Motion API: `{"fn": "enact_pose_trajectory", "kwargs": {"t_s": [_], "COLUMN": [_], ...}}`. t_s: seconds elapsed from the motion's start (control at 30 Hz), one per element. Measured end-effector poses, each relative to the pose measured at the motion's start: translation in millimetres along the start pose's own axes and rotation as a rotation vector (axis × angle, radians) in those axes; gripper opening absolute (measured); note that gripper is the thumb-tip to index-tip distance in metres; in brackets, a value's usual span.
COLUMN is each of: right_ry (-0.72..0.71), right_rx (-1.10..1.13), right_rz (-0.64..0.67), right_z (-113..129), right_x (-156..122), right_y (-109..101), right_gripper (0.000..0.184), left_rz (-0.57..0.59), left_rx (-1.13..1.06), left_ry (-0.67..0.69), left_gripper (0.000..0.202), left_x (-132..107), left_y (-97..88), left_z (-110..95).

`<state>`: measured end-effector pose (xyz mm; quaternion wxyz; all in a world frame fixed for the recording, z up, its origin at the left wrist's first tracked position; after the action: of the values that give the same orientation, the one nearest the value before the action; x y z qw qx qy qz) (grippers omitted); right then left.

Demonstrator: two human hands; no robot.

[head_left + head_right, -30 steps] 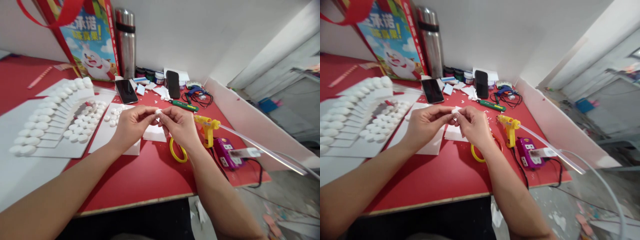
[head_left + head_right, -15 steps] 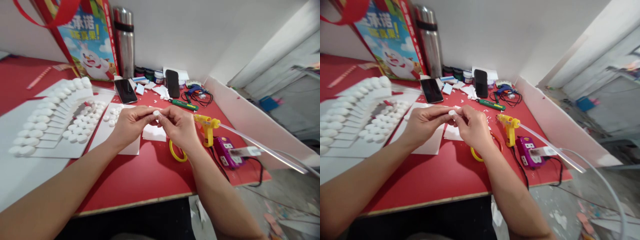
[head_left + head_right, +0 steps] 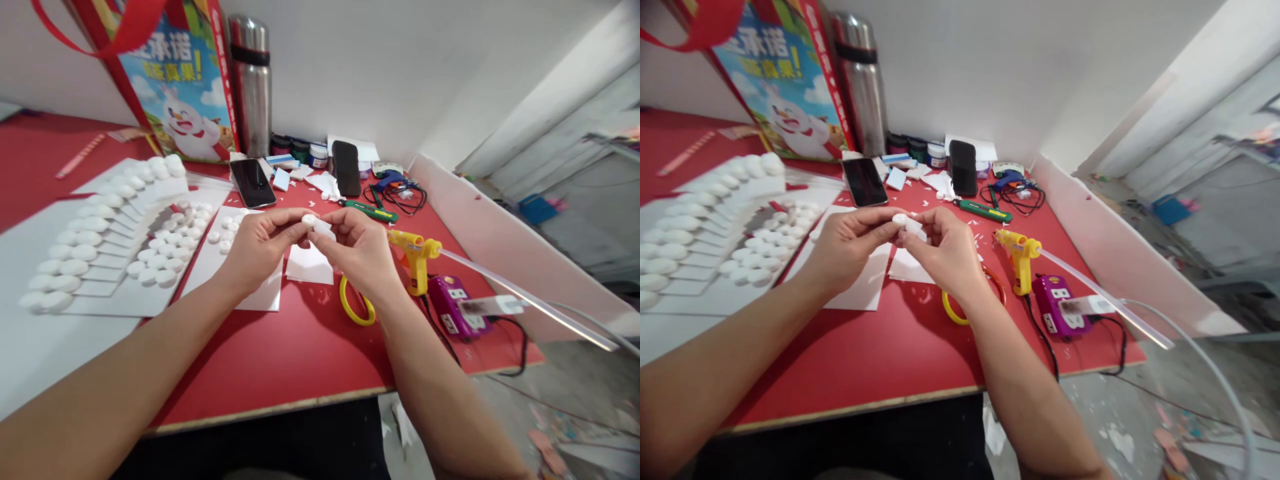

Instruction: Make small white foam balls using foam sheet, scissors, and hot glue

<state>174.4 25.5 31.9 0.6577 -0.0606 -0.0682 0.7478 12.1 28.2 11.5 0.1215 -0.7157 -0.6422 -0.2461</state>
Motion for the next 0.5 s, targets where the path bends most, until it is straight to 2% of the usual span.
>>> {"fn": "enact_pose_trajectory", "kwargs": {"t_s": [0.17,0.37,0.43,0.5], "right_ry": [-0.184,-0.536,-0.617,-0.634], "right_rx": [-0.225,-0.661,-0.774,-0.766], "right_rz": [-0.187,-0.417,-0.432,-0.390], "right_z": [-3.2,0.7,2.4,4.8], "right_x": [-4.4,-15.0,-17.9,-20.2], "right_y": [1.9,9.5,14.2,17.9], "right_gripper": [0.017,0.013,0.013,0.011], "left_rz": [-0.018,-0.158,-0.176,-0.160], "left_rx": [-0.024,-0.065,-0.132,-0.272], "left_ry": [-0.040,-0.082,-0.109,-0.176], "left_gripper": [0.022,0.013,0.013,0.012], "left_x": [-2.2,-7.3,-6.7,-4.8], "left_y": [4.0,12.6,10.6,6.0], "left_z": [-1.5,-2.2,2.1,9.1]}}
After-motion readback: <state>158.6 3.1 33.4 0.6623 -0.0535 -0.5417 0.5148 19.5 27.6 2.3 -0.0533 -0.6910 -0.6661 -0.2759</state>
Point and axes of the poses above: each hand's wrist, its own x-axis towards the middle knuckle, its own y-axis out of the palm, z = x × y, the point moved 3 cm from there along x, towards the middle knuckle, and after that the axes turned 12 degrees about y, right-handed, at the moved point
